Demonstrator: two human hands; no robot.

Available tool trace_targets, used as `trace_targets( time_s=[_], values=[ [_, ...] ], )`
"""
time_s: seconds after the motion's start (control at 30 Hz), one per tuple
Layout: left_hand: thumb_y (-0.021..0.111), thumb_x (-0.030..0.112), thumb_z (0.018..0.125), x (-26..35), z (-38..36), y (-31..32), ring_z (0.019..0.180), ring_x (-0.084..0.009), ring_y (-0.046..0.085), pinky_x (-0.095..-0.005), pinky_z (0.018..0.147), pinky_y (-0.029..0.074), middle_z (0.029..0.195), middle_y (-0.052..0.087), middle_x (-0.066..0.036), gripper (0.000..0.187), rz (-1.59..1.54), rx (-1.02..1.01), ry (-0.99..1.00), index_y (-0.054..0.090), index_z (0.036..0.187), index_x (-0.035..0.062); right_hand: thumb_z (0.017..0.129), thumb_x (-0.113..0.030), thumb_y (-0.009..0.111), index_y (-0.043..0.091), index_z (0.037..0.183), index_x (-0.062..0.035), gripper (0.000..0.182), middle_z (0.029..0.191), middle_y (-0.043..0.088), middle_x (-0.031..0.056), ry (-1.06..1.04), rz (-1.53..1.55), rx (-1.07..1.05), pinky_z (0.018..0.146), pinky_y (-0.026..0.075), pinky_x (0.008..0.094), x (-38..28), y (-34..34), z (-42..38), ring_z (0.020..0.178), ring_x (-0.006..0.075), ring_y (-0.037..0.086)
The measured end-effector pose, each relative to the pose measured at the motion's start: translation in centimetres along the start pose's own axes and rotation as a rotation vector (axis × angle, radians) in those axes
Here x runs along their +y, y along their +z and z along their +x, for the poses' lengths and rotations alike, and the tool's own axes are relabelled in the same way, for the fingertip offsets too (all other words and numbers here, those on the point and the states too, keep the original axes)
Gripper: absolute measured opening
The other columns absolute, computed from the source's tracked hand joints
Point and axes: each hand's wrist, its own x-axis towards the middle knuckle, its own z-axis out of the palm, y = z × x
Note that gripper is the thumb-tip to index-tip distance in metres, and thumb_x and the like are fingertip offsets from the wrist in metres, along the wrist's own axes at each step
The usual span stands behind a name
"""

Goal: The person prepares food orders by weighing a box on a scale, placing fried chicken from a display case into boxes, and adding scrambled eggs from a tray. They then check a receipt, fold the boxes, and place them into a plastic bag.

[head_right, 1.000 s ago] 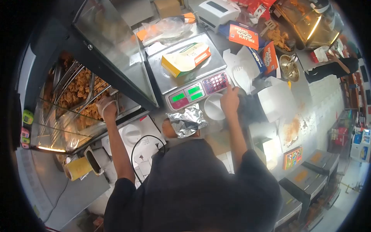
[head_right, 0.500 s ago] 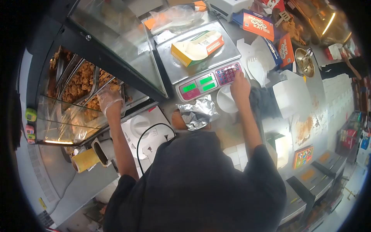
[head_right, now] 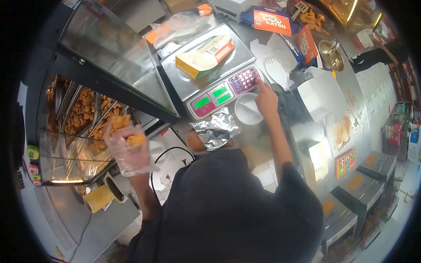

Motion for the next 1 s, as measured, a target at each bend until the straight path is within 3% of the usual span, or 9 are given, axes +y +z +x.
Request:
trace_targets(
  time_s=[0.1, 0.23, 0.4, 0.47, 0.57, 0.73, 0.87, 0.93, 1.0],
  values=[
    [0.071, 0.002, 0.071, 4.0, 2.5, -0.2, 0.111, -0.0358, 0.051, -0.0457, 0.094, 0.043, 0.117, 0.051, -0.015, 0.025, -0.044, -0.212, 0.328, 0.060, 0.093, 0.0079, 0.074, 0.001, 0.054, 0.055, 0.128, -0.0136, 0.056, 0.091, 0.062, 0.0119, -0.006, 0.009, 0.009, 0.071, 0.048, 0.0454, 0.5, 0.2, -0.2, 0.083, 0.0335, 0.063],
    [0.072, 0.004, 0.071, 6.4, 6.7, 6.3, 0.110, -0.0359, 0.051, -0.0423, 0.093, 0.043, 0.116, 0.051, -0.015, 0.031, -0.419, -0.267, 0.230, 0.059, 0.099, 0.0072, 0.076, 0.000, 0.055, 0.050, 0.131, -0.0122, 0.057, 0.093, 0.063, 0.0144, -0.151, -0.181, 0.109, 0.068, 0.050, 0.0459, 0.6, 1.2, 0.1, 0.081, 0.0351, 0.064],
    [0.066, 0.017, 0.076, 3.5, 15.1, 23.2, 0.102, -0.0373, 0.060, -0.0404, 0.092, 0.047, 0.113, 0.060, -0.019, 0.039, 0.174, -0.427, 0.579, 0.060, 0.113, 0.0056, 0.075, 0.003, 0.052, 0.049, 0.133, -0.0099, 0.059, 0.101, 0.062, 0.0184, -0.095, -0.171, 0.023, 0.073, 0.049, 0.0487, -0.5, 0.2, 0.0, 0.085, 0.0400, 0.063],
    [0.061, 0.018, 0.081, 5.9, 15.0, 21.3, 0.108, -0.0379, 0.059, -0.0403, 0.095, 0.046, 0.109, 0.063, -0.021, 0.036, 0.103, -0.631, 0.052, 0.063, 0.115, 0.0074, 0.076, 0.002, 0.051, 0.049, 0.133, -0.0096, 0.058, 0.100, 0.063, 0.0178, -0.110, -0.136, 0.076, 0.075, 0.049, 0.0487, -0.4, 0.4, -0.2, 0.086, 0.0398, 0.063],
    [0.059, 0.021, 0.082, 2.1, 13.1, 25.9, 0.113, -0.0375, 0.058, -0.0419, 0.098, 0.046, 0.118, 0.059, -0.023, 0.036, 0.324, -0.783, 0.022, 0.064, 0.115, 0.0078, 0.078, 0.001, 0.050, 0.051, 0.132, -0.0121, 0.056, 0.096, 0.064, 0.0176, -0.064, -0.081, 0.076, 0.075, 0.048, 0.0485, 0.0, 0.5, -0.2, 0.086, 0.0386, 0.063],
    [0.063, 0.024, 0.079, 4.0, 11.7, 19.7, 0.116, -0.0366, 0.057, -0.0415, 0.098, 0.047, 0.133, 0.048, -0.024, 0.041, 0.208, -0.750, -0.303, 0.064, 0.115, 0.0044, 0.079, 0.000, 0.049, 0.055, 0.129, -0.0141, 0.051, 0.088, 0.065, 0.0183, 0.017, 0.000, 0.039, 0.072, 0.048, 0.0482, -0.9, -0.1, 0.0, 0.084, 0.0374, 0.063],
    [0.066, 0.024, 0.084, 2.8, 10.8, 13.7, 0.109, -0.0318, 0.060, -0.0397, 0.091, 0.050, 0.114, 0.063, -0.018, 0.037, 0.492, -0.661, 0.118, 0.064, 0.115, 0.0039, 0.078, 0.000, 0.053, 0.055, 0.128, -0.0124, 0.051, 0.101, 0.066, 0.0181, 0.082, -0.017, -0.049, 0.077, 0.049, 0.0467, -1.3, -0.8, 0.0, 0.089, 0.0377, 0.064],
    [0.060, 0.021, 0.091, 2.7, 7.1, 8.4, 0.100, -0.0278, 0.063, -0.0374, 0.086, 0.051, 0.105, 0.067, -0.014, 0.029, 0.015, -0.311, 0.081, 0.063, 0.113, 0.0024, 0.079, -0.002, 0.054, 0.056, 0.127, -0.0121, 0.049, 0.102, 0.066, 0.0180, 0.079, -0.031, -0.058, 0.078, 0.049, 0.0467, -1.9, -0.8, -0.1, 0.090, 0.0374, 0.064],
    [0.054, 0.019, 0.096, 1.9, 4.1, 3.3, 0.096, -0.0253, 0.063, -0.0358, 0.086, 0.049, 0.108, 0.067, -0.012, 0.024, -0.151, -0.509, 0.203, 0.062, 0.113, 0.0029, 0.080, -0.006, 0.056, 0.058, 0.124, -0.0118, 0.044, 0.103, 0.065, 0.0166, 0.014, 0.030, 0.025, 0.079, 0.050, 0.0459, -3.3, -1.1, 0.2, 0.090, 0.0358, 0.064]
  ],
)
